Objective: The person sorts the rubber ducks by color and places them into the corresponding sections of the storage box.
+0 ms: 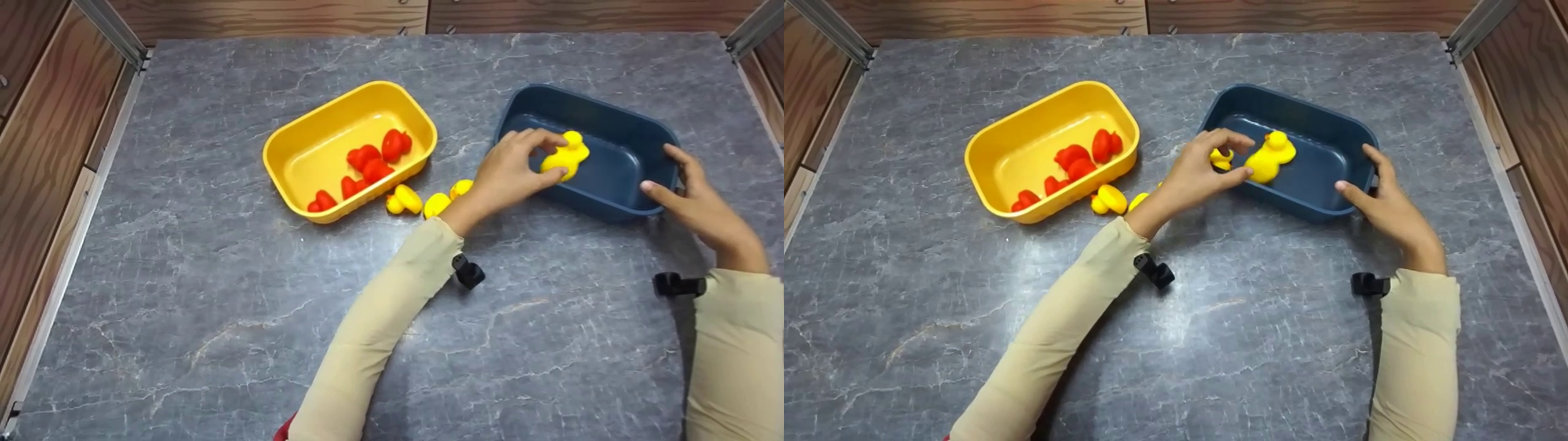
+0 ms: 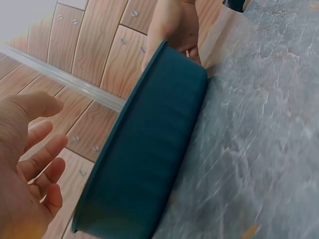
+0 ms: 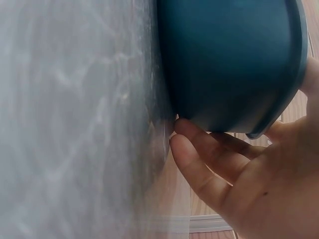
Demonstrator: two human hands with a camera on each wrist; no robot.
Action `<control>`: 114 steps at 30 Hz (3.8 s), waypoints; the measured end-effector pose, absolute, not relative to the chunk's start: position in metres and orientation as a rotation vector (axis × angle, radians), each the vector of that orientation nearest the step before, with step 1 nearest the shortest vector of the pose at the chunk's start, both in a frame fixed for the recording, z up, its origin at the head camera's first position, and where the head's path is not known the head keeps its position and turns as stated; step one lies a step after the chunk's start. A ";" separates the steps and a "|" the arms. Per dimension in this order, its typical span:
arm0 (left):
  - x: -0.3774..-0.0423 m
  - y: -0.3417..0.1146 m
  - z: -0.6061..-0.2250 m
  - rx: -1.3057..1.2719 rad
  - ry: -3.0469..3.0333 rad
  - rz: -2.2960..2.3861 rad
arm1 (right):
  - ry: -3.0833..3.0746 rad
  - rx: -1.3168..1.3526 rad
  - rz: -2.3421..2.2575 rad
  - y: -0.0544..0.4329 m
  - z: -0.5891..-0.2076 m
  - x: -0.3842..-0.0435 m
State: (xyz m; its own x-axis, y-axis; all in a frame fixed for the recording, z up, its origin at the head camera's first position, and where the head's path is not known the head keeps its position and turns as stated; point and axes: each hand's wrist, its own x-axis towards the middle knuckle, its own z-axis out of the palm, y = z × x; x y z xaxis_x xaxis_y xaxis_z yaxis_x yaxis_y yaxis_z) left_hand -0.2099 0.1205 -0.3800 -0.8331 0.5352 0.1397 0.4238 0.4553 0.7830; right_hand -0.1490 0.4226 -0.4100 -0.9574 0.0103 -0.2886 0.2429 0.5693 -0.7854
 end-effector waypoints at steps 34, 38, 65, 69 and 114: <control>-0.189 -0.004 -0.371 1.070 2.645 0.665 | 2.552 0.217 -1.357 0.422 -0.410 -0.151; -0.188 -0.009 -0.372 1.049 2.648 0.607 | 2.533 0.199 -1.379 0.422 -0.411 -0.151; -0.188 -0.001 -0.387 0.916 2.666 0.274 | 2.546 0.231 -1.328 0.420 -0.412 -0.151; -0.189 0.000 -0.390 0.921 2.673 0.232 | 2.549 0.231 -1.325 0.420 -0.412 -0.151; -0.192 -0.006 -0.388 0.993 2.691 0.289 | 2.563 0.238 -1.309 0.420 -0.411 -0.153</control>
